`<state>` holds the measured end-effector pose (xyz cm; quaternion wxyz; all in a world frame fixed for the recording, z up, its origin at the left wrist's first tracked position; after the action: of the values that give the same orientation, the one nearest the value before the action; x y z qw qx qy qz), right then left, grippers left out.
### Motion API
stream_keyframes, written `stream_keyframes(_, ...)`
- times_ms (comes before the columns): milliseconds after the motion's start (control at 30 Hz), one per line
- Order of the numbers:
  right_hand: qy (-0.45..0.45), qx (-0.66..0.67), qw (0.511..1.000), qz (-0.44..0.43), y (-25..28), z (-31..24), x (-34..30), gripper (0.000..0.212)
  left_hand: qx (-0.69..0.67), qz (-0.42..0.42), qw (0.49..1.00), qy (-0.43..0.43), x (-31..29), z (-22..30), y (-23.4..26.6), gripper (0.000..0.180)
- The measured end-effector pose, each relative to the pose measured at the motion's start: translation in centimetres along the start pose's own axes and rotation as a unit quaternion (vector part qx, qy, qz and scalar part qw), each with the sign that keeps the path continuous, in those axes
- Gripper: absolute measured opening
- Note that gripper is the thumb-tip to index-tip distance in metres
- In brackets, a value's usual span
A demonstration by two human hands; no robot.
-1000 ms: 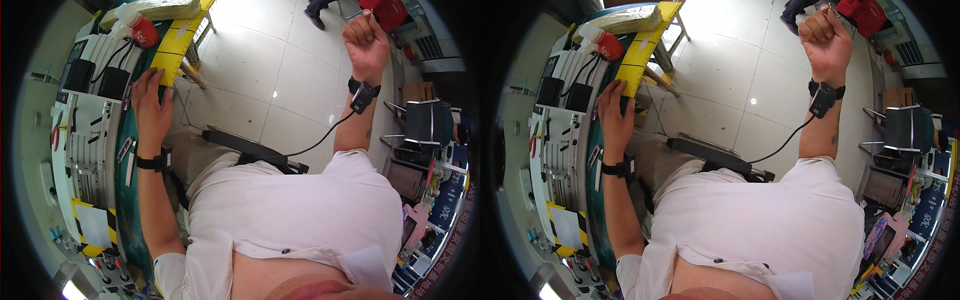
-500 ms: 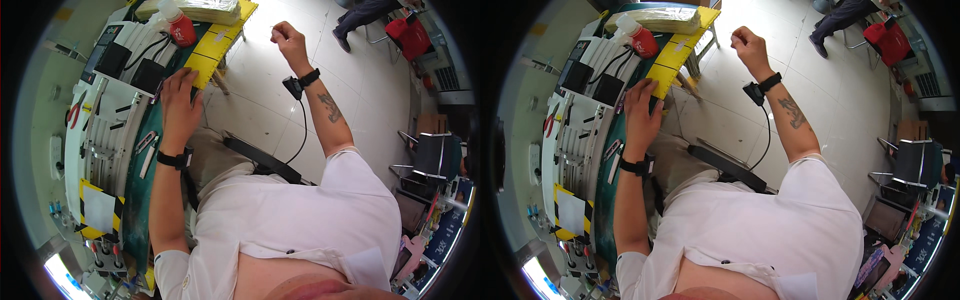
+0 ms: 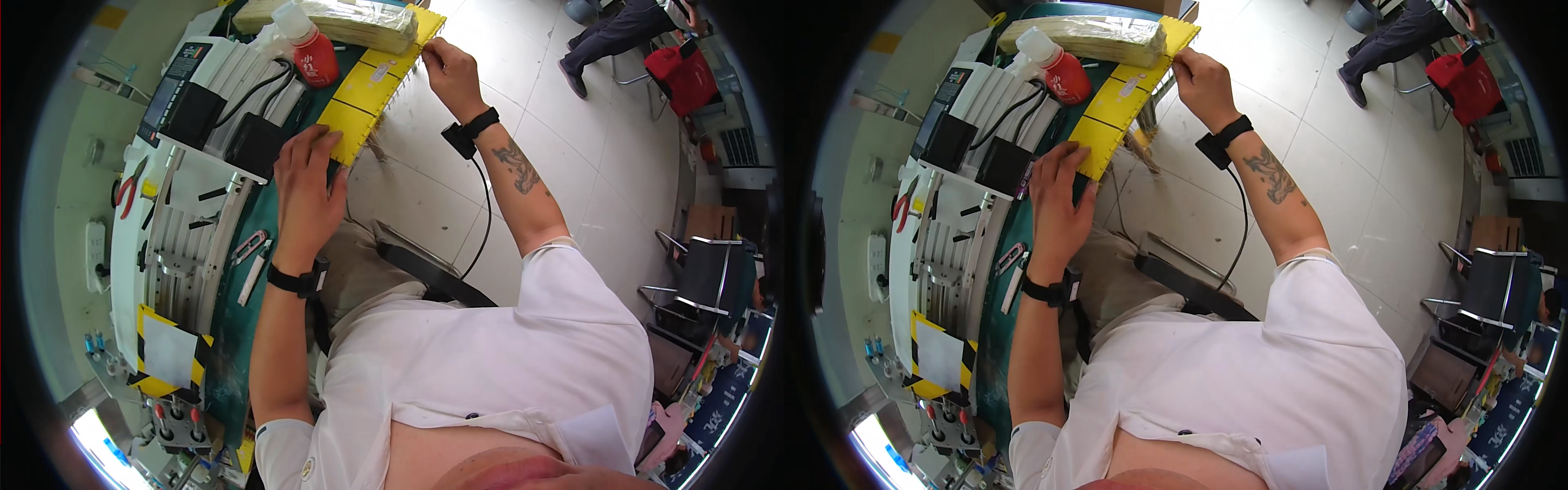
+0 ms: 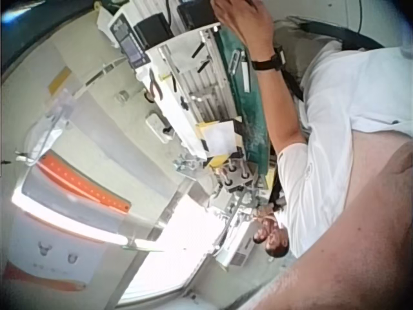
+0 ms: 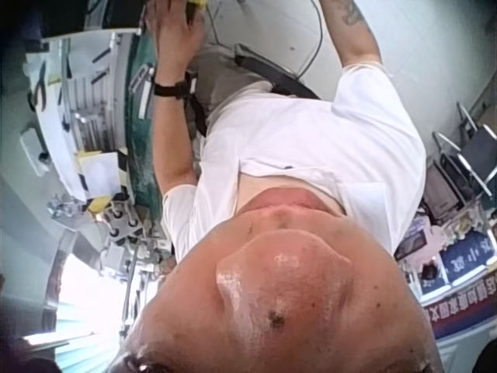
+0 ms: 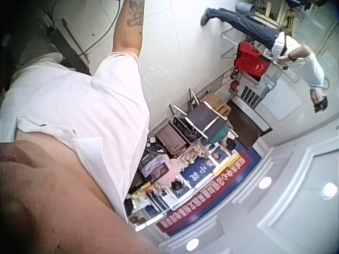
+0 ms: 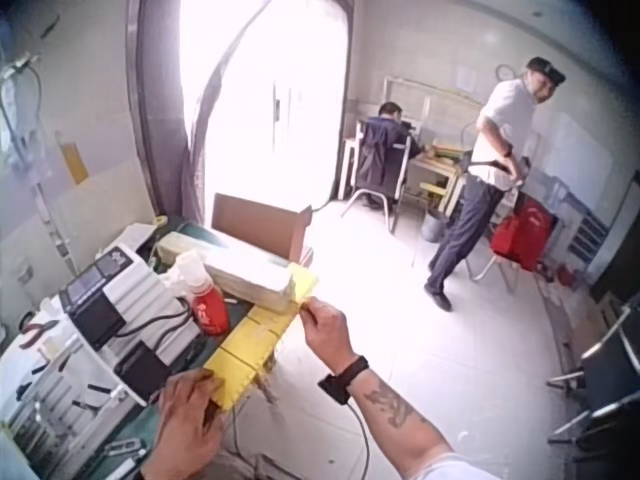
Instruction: Assembling and testing small mechanical components using a jig, glue, and marking tools.
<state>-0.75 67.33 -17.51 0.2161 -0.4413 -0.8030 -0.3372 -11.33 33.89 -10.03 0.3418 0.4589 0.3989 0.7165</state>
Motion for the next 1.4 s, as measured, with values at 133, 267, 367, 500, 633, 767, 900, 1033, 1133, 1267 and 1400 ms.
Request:
stream_keyframes(133, 0.054, -0.036, 0.998, 0.009, -0.7, 0.0, -0.3, 0.011, -0.003, 0.002, 1.000, -0.002, 0.0, 0.0, 0.0, 0.060)
stream_keyframes(267, 0.038, -0.039, 0.998, 0.020, -1.1, 0.3, -1.2, 0.010, -0.011, 0.003, 1.000, -0.001, -0.1, 0.0, 0.0, 0.060)
stream_keyframes(367, 0.028, -0.020, 0.999, 0.032, -1.0, 0.3, -1.1, 0.008, -0.010, 0.002, 1.000, 0.002, -0.1, 0.0, 0.2, 0.060)
stream_keyframes(500, -0.013, -0.040, 0.998, 0.046, 1.0, 0.6, -0.7, 0.008, -0.004, 0.001, 1.000, 0.005, -0.2, 0.0, 0.1, 0.060)
stream_keyframes(633, -0.027, -0.021, 0.997, 0.069, 0.8, 1.0, -0.3, 0.009, -0.008, 0.001, 1.000, 0.003, -0.1, 0.0, 0.1, 0.060)
stream_keyframes(767, -0.032, -0.032, 0.997, 0.059, 0.4, 1.7, 0.3, 0.009, -0.012, 0.001, 1.000, 0.006, -0.1, 0.0, 0.1, 0.060)
stream_keyframes(900, -0.014, -0.022, 0.998, 0.057, -0.2, 2.0, 0.6, 0.008, -0.011, -0.002, 1.000, 0.009, -0.1, 0.0, 0.2, 0.060)
stream_keyframes(1033, -0.012, -0.013, 0.997, 0.072, -0.5, 2.0, 1.1, 0.007, -0.014, -0.002, 1.000, 0.007, -0.1, 0.0, 0.2, 0.060)
stream_keyframes(1133, -0.020, -0.004, 0.996, 0.086, -0.4, 2.0, 1.7, 0.008, -0.016, 0.000, 1.000, 0.005, 0.0, 0.0, 0.1, 0.061)
stream_keyframes(1267, -0.083, 0.076, 0.984, 0.141, 1.8, 0.9, 2.6, 0.014, -0.022, 0.004, 1.000, 0.007, -0.1, -0.2, 0.0, 0.060)
stream_keyframes(1400, -0.227, 0.467, 0.838, 0.167, 9.0, 0.8, 3.1, 0.008, -0.019, 0.005, 1.000, 0.012, -0.4, -0.2, 0.4, 0.060)
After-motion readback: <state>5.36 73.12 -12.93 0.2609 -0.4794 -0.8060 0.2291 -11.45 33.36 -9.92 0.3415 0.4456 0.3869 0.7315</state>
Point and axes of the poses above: each hand's wrist, its own x-axis towards the middle knuckle, its own y-axis out of the back of the hand, z = x × y, the point moved 3 cm from there along x, towards the middle knuckle, and after that the axes turned 12 degrees about x, right-handed, at the moved point
